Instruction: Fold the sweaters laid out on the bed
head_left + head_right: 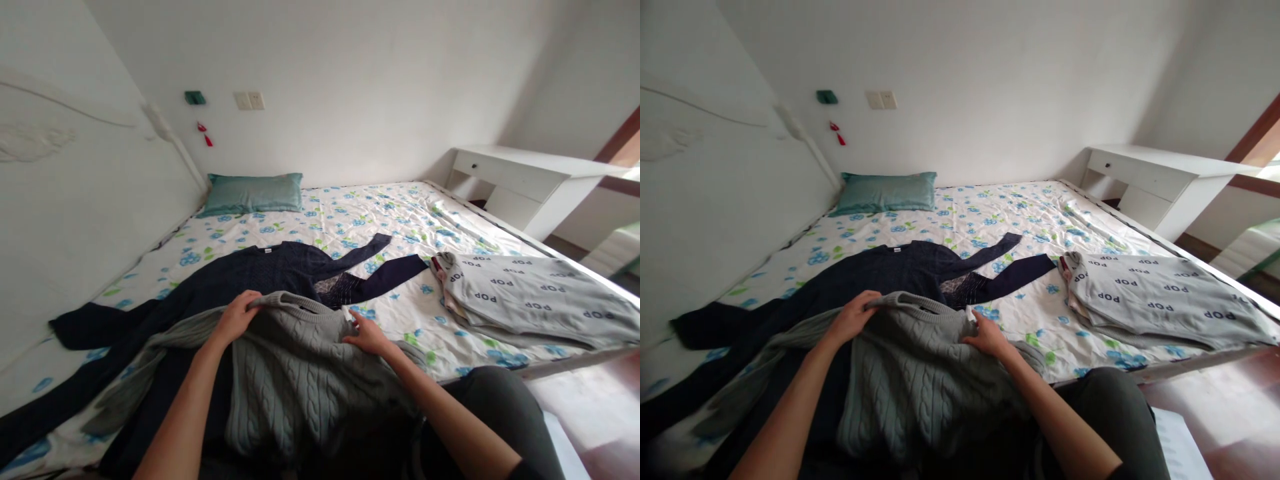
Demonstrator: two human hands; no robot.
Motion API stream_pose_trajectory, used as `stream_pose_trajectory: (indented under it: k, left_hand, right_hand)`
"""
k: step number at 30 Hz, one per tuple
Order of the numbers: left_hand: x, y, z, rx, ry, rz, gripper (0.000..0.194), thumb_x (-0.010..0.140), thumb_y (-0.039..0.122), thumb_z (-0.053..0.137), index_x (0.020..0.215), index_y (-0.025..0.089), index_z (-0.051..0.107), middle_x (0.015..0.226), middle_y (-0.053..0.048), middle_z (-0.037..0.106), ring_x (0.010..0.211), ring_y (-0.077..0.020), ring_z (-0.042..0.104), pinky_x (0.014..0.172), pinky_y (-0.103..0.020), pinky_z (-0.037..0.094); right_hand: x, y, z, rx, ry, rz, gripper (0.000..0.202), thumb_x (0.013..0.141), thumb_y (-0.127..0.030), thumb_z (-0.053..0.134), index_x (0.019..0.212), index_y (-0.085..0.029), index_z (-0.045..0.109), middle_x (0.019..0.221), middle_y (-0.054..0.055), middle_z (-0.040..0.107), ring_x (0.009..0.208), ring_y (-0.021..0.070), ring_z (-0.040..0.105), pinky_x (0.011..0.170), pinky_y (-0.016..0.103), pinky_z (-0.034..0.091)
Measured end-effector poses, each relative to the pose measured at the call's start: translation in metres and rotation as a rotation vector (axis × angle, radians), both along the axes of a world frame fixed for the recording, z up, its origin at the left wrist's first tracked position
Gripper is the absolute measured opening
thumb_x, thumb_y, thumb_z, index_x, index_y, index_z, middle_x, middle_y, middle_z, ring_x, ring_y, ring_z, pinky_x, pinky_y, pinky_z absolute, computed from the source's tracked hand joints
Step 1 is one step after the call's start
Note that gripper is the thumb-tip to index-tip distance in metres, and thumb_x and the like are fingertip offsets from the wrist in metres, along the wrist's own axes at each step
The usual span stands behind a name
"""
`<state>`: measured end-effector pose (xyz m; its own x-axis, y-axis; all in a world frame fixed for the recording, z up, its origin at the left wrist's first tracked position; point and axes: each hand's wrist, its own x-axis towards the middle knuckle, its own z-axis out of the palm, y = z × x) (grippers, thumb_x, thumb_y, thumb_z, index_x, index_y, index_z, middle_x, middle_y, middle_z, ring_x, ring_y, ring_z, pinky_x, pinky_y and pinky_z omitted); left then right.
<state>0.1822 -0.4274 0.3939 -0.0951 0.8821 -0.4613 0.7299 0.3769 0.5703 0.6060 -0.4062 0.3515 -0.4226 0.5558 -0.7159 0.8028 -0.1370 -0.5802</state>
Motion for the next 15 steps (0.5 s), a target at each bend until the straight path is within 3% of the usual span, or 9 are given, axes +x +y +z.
stream_pose_trajectory:
  k: [2, 4, 7, 9, 12, 15]
  left_hand:
    - [-0.004, -0.008, 0.026, 0.143, 0.002, 0.115, 0.034, 0.091, 0.042, 0.052, 0.107, 0.022, 0.074, 0.124, -0.009, 0.077, 0.122, -0.0266, 0.069, 0.116, -0.039, 0.053]
    - [-0.002, -0.023, 0.050, 0.230, 0.024, 0.196, 0.033, 0.092, 0.041, 0.051, 0.108, 0.022, 0.073, 0.117, -0.007, 0.077, 0.116, -0.0259, 0.071, 0.110, -0.037, 0.056]
    - [0.008, -0.042, 0.073, 0.368, 0.184, 0.295, 0.030, 0.095, 0.040, 0.050, 0.107, 0.022, 0.072, 0.106, -0.006, 0.076, 0.104, -0.0261, 0.072, 0.101, -0.037, 0.059]
    - [0.016, -0.041, 0.078, 0.447, 0.346, 0.270, 0.029, 0.095, 0.037, 0.050, 0.105, 0.022, 0.073, 0.103, -0.008, 0.077, 0.102, -0.0269, 0.073, 0.097, -0.037, 0.058]
    - [0.019, -0.013, 0.090, 0.525, 0.543, 0.160, 0.032, 0.099, 0.036, 0.048, 0.105, 0.022, 0.076, 0.097, -0.009, 0.077, 0.095, -0.0249, 0.074, 0.083, -0.032, 0.054]
    - [0.004, 0.025, 0.126, 0.713, 0.676, 0.119, 0.032, 0.104, 0.041, 0.056, 0.099, 0.020, 0.079, 0.089, -0.007, 0.074, 0.086, -0.0198, 0.071, 0.074, -0.026, 0.047]
  right_hand:
    - [-0.010, -0.011, 0.004, 0.063, 0.071, 0.009, 0.041, 0.090, -0.042, 0.082, 0.125, -0.023, 0.073, 0.133, 0.010, 0.073, 0.121, 0.0288, 0.067, 0.108, 0.036, 0.050]
    - [-0.006, -0.016, 0.014, 0.136, 0.169, -0.049, 0.021, 0.093, -0.038, 0.074, 0.107, -0.022, 0.071, 0.125, 0.010, 0.072, 0.117, 0.0275, 0.066, 0.105, 0.036, 0.052]
    - [0.019, 0.001, 0.036, 0.313, 0.168, -0.276, 0.018, 0.097, -0.028, 0.053, 0.109, -0.023, 0.064, 0.110, 0.008, 0.072, 0.100, 0.0249, 0.068, 0.095, 0.035, 0.054]
    - [0.038, 0.033, 0.051, 0.519, 0.077, -0.407, 0.027, 0.092, -0.021, 0.045, 0.113, -0.022, 0.062, 0.106, 0.008, 0.072, 0.094, 0.0245, 0.067, 0.093, 0.035, 0.052]
    - [0.058, 0.100, 0.080, 0.905, 0.013, -0.472, 0.028, 0.087, -0.019, 0.045, 0.109, -0.021, 0.063, 0.103, 0.008, 0.072, 0.095, 0.0239, 0.067, 0.092, 0.035, 0.051]
    - [0.076, 0.161, 0.129, 1.292, 0.034, -0.500, 0.020, 0.095, -0.024, 0.045, 0.101, -0.021, 0.064, 0.096, 0.007, 0.070, 0.091, 0.0222, 0.066, 0.086, 0.036, 0.053]
